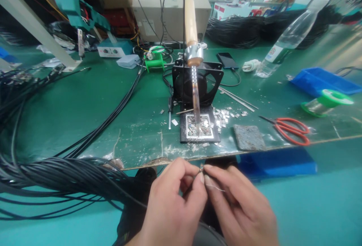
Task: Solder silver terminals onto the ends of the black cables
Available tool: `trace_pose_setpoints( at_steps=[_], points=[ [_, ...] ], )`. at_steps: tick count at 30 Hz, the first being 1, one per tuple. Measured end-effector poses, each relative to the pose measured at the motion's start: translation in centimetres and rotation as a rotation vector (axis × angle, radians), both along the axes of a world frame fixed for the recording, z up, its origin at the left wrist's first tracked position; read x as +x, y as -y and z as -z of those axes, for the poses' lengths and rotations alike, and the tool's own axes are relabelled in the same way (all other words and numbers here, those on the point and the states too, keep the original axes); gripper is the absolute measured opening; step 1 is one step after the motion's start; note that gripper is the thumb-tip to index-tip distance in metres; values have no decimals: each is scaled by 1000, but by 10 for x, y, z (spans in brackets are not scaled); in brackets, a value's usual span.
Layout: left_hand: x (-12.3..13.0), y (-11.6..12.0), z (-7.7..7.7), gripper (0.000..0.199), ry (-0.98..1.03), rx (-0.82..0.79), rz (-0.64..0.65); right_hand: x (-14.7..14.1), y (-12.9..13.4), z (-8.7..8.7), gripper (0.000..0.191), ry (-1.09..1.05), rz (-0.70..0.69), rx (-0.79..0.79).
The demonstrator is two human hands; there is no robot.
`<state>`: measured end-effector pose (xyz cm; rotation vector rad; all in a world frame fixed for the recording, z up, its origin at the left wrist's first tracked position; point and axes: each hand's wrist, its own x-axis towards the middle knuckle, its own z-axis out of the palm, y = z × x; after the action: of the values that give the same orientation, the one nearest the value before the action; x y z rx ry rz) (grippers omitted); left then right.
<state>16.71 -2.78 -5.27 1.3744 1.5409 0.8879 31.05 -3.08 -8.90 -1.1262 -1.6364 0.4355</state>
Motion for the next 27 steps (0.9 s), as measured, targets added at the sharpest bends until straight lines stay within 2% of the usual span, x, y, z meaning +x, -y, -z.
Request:
trace_pose_setpoints(
  at_steps=[4,10,12,16,21,27],
  points=[
    [-2,1,3,19,-3,-7,19,2,0,-3,23,63,-7,-31],
    [-8,1,-2,20,31,38,76,13,0,-14,14,52,36,-216],
    [-12,1,-4,23,100,-19,92,17,-1,-19,10,23,37,-323],
    [-20,3,-3,31,268,-198,118,19,-2,-28,15,-41,-64,-459],
    [-23,4,1,34,371,-196,108,9,-2,-32,13,-96,-137,-447],
    [-23,6,2,33,439,-186,80,1,-1,-32,14,-107,-145,-380]
  ],
)
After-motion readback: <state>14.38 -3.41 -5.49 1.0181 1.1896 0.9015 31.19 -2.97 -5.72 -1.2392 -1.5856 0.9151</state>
